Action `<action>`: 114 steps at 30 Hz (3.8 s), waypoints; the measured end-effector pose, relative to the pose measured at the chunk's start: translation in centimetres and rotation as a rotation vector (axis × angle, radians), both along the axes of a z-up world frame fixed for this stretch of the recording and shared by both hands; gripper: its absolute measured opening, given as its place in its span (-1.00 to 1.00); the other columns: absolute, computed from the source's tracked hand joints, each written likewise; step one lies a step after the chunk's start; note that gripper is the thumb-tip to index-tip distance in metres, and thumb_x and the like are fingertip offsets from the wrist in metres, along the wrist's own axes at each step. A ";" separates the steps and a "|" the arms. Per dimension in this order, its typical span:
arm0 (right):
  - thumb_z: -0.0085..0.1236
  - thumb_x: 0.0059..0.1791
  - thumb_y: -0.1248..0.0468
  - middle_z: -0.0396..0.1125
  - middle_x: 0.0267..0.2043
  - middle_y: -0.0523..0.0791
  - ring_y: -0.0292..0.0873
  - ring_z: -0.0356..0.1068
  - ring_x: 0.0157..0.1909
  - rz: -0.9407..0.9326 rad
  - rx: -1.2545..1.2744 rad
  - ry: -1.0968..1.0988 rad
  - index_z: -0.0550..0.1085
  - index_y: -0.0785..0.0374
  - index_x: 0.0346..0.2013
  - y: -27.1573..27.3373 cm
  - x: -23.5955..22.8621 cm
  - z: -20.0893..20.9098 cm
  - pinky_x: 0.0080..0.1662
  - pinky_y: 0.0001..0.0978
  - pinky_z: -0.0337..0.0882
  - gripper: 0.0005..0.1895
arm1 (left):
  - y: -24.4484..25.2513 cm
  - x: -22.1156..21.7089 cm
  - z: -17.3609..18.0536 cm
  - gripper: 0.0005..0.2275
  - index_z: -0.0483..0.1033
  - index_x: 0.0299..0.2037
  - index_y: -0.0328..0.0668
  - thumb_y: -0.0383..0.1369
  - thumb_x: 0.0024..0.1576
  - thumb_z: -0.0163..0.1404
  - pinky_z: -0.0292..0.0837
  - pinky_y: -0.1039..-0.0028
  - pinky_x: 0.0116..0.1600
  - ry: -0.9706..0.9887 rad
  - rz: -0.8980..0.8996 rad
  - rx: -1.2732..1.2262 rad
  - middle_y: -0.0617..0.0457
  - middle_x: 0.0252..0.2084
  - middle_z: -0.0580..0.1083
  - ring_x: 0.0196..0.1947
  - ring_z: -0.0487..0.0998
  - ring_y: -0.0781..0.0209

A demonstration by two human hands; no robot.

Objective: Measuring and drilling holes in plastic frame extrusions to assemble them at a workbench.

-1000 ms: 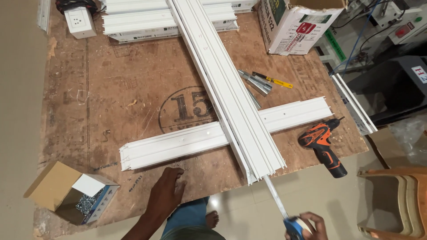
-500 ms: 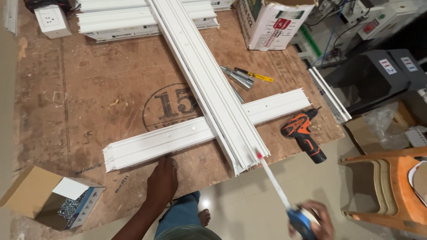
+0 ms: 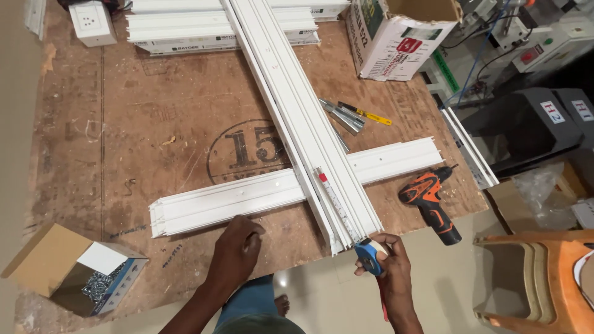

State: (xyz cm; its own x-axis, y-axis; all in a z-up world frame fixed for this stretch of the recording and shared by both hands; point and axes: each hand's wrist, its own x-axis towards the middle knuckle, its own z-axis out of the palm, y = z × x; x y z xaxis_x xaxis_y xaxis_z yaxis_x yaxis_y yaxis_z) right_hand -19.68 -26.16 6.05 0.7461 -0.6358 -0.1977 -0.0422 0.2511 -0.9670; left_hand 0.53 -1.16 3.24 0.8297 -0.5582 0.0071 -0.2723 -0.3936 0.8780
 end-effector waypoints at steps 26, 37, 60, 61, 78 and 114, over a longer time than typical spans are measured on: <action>0.09 -0.09 0.18 0.40 -0.18 0.17 0.01 0.47 -0.31 -0.121 0.082 0.096 0.30 0.48 0.01 -0.5 -1.8 -4.3 -0.29 -0.07 0.54 -0.50 | -14.5 10.6 2.3 -0.85 0.59 -0.12 -0.22 -0.54 0.13 0.15 0.64 0.51 -0.04 0.002 -0.293 -0.390 0.00 -0.17 0.61 -0.14 0.69 0.24; 0.04 -0.12 0.23 0.39 -0.18 0.15 0.01 0.48 -0.31 -0.121 0.076 0.162 0.32 0.48 0.00 -0.5 -1.9 -3.8 -0.31 -0.07 0.54 -0.53 | -14.9 11.8 3.9 -0.89 0.66 -0.22 -0.08 -0.46 0.08 0.23 0.37 0.33 0.09 -0.312 -0.353 -0.270 0.15 -0.20 0.62 -0.09 0.53 0.17; 0.04 -0.15 0.23 0.38 -0.18 0.19 0.03 0.49 -0.31 -0.163 0.122 0.232 0.31 0.46 0.02 -0.4 -2.0 -4.0 -0.30 -0.04 0.55 -0.50 | -15.7 11.4 3.3 -0.57 0.60 0.11 0.12 -0.39 -0.01 0.27 0.17 0.33 0.11 -0.186 -0.373 -0.078 0.34 -0.29 0.66 -0.25 0.33 0.30; 0.04 -0.15 0.23 0.38 -0.18 0.18 0.03 0.49 -0.31 -0.162 0.122 0.230 0.31 0.46 0.02 -0.4 -2.0 -3.9 -0.30 -0.05 0.55 -0.50 | -15.7 11.3 3.3 -0.57 0.61 0.10 0.14 -0.38 -0.03 0.28 0.17 0.32 0.11 -0.196 -0.363 -0.071 0.33 -0.30 0.66 -0.25 0.33 0.31; 0.36 -0.13 0.19 0.39 0.00 0.03 -0.10 0.44 -0.04 -0.116 -0.823 0.367 0.27 0.33 0.16 -9.8 9.5 2.7 -0.03 -0.26 0.46 -0.34 | -15.7 10.5 2.8 -0.52 0.56 0.16 -0.03 -0.48 -0.02 0.23 0.50 0.40 0.00 -0.071 -0.286 -0.208 0.08 -0.23 0.66 -0.34 0.67 0.26; 0.29 -0.14 0.14 0.42 -0.05 0.16 0.24 0.48 -0.06 -0.152 -1.046 0.960 0.13 0.10 0.43 -17.2 5.3 5.2 -0.03 0.07 0.46 -0.11 | -15.6 10.0 2.3 -0.51 0.54 0.20 0.06 -0.44 0.00 0.21 0.26 0.27 0.09 -0.127 -0.244 -0.194 0.20 -0.28 0.66 -0.28 0.54 0.26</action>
